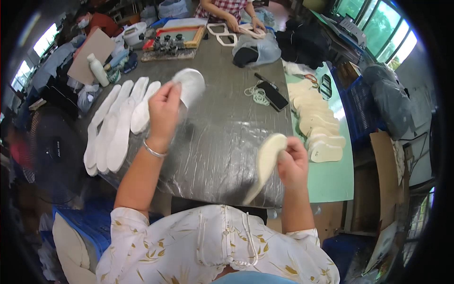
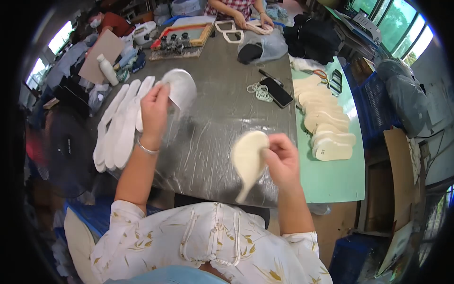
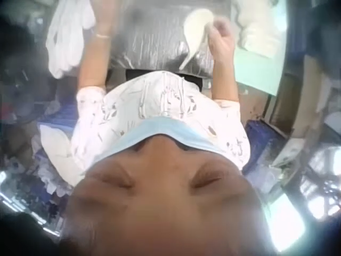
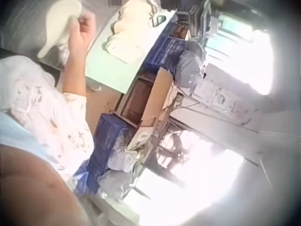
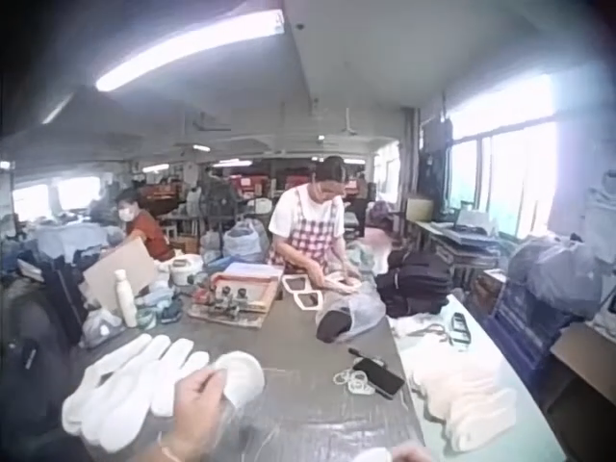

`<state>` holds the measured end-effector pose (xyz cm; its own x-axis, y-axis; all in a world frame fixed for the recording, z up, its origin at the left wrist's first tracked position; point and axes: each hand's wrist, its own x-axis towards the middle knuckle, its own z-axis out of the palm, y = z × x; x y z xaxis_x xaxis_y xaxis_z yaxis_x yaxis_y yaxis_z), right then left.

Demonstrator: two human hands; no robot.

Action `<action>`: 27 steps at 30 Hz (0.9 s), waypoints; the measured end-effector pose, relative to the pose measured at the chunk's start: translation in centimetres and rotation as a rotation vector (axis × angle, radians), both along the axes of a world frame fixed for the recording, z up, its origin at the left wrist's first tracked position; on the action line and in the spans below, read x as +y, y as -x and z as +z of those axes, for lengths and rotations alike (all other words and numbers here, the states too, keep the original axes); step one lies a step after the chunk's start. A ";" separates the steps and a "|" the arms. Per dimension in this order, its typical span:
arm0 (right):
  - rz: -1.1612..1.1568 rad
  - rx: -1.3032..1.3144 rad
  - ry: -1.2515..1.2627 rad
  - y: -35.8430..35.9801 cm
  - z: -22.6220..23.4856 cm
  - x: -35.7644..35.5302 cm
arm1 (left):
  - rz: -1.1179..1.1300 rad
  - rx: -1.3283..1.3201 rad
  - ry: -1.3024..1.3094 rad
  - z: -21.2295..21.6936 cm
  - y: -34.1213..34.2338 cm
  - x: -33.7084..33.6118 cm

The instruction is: Pairing shoe insoles, stacking them together, and placing the stack into a plastic bag.

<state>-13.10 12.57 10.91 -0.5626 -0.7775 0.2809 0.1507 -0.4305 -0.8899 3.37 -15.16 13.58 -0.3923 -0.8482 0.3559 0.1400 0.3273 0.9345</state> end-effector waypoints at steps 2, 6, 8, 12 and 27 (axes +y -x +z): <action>0.070 0.108 -0.009 -1.7 2.6 -3.4 | -0.030 0.086 0.000 0.2 0.7 1.6; 0.083 0.121 0.013 -3.3 4.0 -6.4 | -0.115 0.192 -0.068 0.4 1.9 5.1; 0.057 0.118 0.002 -3.1 3.7 -6.3 | -0.168 0.161 -0.085 0.1 1.8 6.2; 0.013 0.085 -0.046 -2.4 2.8 -5.4 | -0.286 0.154 -0.194 -0.9 2.7 7.7; -0.362 -0.022 -0.062 3.7 2.9 9.9 | -0.215 0.435 -0.790 -4.5 5.6 11.3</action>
<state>-16.82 22.50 13.83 -0.8099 -0.5420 0.2243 0.0178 -0.4049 -0.9142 -2.26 -3.88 9.06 -0.5368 -0.8317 -0.1414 0.5149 -0.4558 0.7260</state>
